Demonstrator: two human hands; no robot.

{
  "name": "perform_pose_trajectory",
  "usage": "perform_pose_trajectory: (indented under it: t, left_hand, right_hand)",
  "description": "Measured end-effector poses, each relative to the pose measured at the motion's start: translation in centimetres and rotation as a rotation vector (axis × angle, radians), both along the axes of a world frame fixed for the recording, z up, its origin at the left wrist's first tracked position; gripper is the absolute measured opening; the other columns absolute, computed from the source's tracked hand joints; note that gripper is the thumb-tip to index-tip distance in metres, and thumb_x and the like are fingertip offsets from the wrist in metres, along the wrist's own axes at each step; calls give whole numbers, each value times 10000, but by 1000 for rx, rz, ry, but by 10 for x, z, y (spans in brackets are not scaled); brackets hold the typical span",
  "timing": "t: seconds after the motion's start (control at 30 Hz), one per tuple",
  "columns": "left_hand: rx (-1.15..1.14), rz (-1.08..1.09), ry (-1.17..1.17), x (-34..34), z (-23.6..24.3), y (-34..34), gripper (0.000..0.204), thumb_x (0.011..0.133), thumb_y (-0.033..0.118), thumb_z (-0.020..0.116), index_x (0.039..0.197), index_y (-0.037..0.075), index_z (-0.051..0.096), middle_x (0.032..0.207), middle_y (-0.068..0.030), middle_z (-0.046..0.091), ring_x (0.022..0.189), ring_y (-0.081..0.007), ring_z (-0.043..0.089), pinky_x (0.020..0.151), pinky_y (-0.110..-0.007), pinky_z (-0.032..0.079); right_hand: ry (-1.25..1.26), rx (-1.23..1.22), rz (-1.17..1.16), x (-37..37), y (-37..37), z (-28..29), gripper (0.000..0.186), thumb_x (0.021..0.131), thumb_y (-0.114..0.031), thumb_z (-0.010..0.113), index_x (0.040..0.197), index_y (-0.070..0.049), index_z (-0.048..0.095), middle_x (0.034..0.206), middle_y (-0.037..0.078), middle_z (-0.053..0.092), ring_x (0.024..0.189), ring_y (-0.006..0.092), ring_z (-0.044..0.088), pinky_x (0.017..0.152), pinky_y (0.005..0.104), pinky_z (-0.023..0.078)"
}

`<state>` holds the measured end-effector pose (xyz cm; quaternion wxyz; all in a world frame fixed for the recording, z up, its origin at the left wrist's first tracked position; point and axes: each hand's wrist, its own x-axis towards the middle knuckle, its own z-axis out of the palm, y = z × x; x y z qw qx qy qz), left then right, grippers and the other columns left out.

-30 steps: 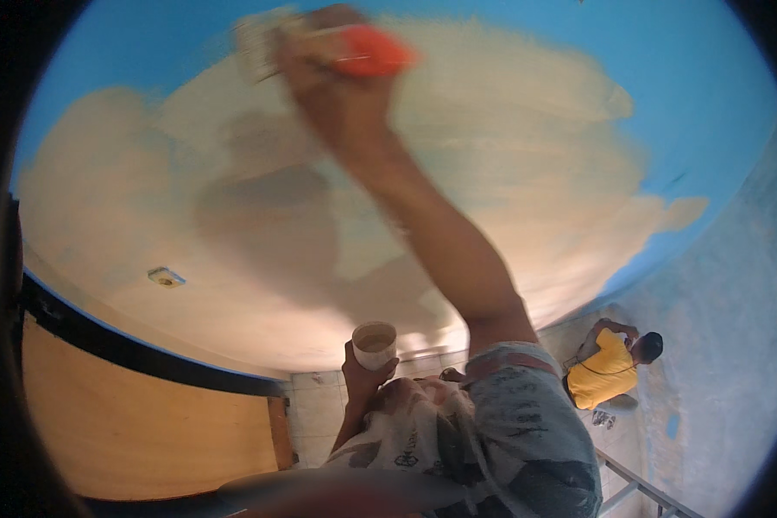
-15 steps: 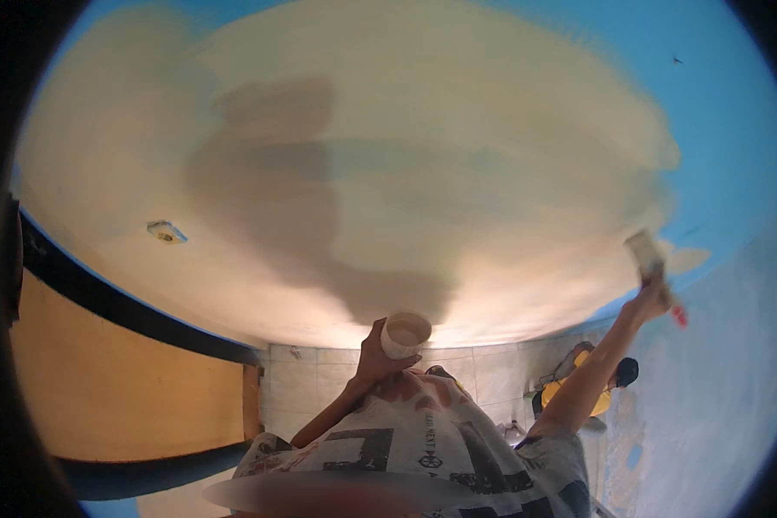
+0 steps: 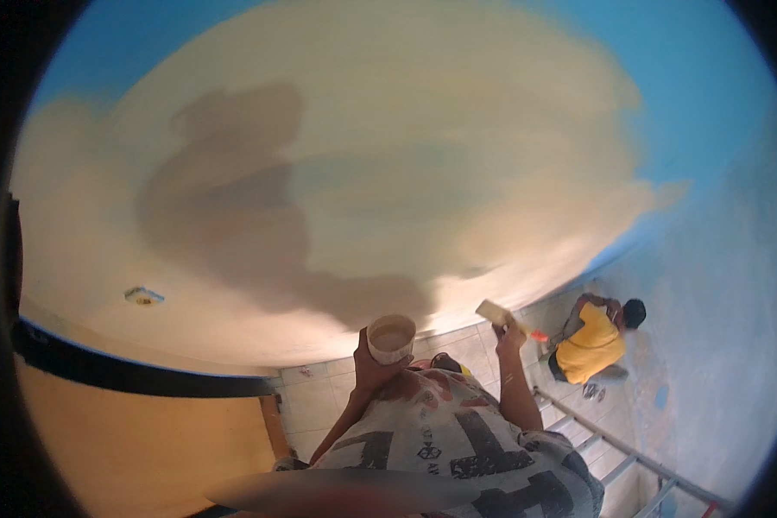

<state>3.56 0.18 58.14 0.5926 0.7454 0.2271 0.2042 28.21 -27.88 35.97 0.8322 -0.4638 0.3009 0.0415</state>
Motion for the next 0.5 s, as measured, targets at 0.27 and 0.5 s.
perform_pose_trajectory:
  t: [0.27, 0.5]
  left_hand:
    - [19, -15, -11, 6, -1, -3, 877, 592, 279, 928, 1297, 23, 474, 1134, -173, 672, 1051, -284, 668, 892, -402, 544]
    - [-3, -58, 40, 12, -2, -5, 861, 588, 273, 927, 1283, 26, 483, 1167, -167, 655, 1075, -277, 653, 909, -406, 535]
  right_hand:
    - [-715, -241, 20, 41, 13, 123, 303, 853, -91, 744, 1067, -46, 534, 965, 35, 578, 855, 126, 574, 756, 292, 515]
    - [-1093, -492, 176, 58, -19, 254, 248, 913, -119, 669, 1100, -1, 557, 1071, 44, 575, 960, 145, 549, 870, 300, 461]
